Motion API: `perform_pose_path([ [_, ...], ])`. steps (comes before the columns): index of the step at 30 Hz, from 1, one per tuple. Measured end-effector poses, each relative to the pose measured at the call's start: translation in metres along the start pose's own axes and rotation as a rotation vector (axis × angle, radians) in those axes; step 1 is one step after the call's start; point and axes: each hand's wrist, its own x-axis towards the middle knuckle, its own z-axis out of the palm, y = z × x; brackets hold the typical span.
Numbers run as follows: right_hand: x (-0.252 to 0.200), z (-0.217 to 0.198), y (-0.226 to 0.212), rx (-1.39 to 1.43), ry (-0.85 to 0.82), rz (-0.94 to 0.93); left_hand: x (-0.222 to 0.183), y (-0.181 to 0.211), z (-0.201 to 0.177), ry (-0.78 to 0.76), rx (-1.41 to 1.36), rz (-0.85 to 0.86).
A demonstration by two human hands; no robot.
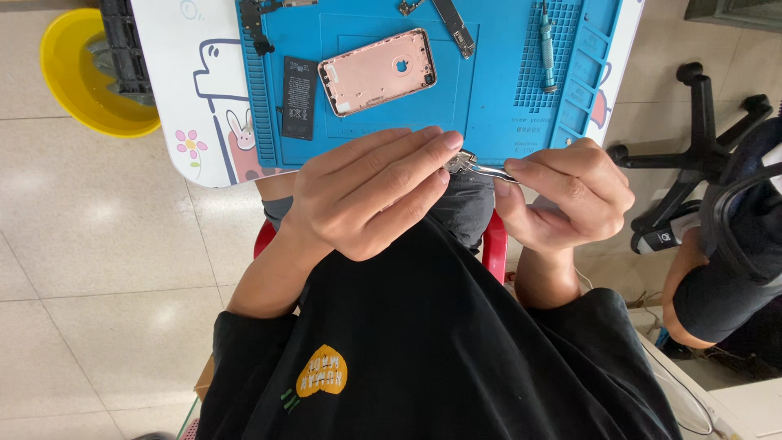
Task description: The person disassembles a smartphone on a blue work mat, using tweezers and a screwdriver to remove and reposition small internal components. They handle the phone casing, a battery, and various connectors, placing parts on the mat and adjusting them with tools.
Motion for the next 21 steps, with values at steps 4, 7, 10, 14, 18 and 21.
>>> perform_pose_path([
  [4,0.001,0.000,0.000,0.005,-0.012,-0.001,0.000,0.001,0.000,-0.015,0.005,-0.004],
  [7,0.001,0.001,-0.001,0.006,-0.012,0.001,-0.001,0.001,0.001,-0.004,-0.016,-0.001],
  [10,0.003,0.002,-0.005,-0.023,-0.007,0.047,-0.001,0.001,0.000,-0.019,-0.029,-0.017],
  [14,0.001,0.003,-0.006,-0.025,0.035,0.069,-0.002,0.001,-0.001,-0.017,-0.011,-0.009],
  [18,0.005,0.007,-0.021,-0.101,0.090,0.259,-0.002,0.000,-0.002,-0.023,0.003,-0.010],
  [21,-0.007,0.013,-0.012,0.218,0.216,0.254,-0.003,0.001,-0.002,-0.027,-0.005,-0.026],
])
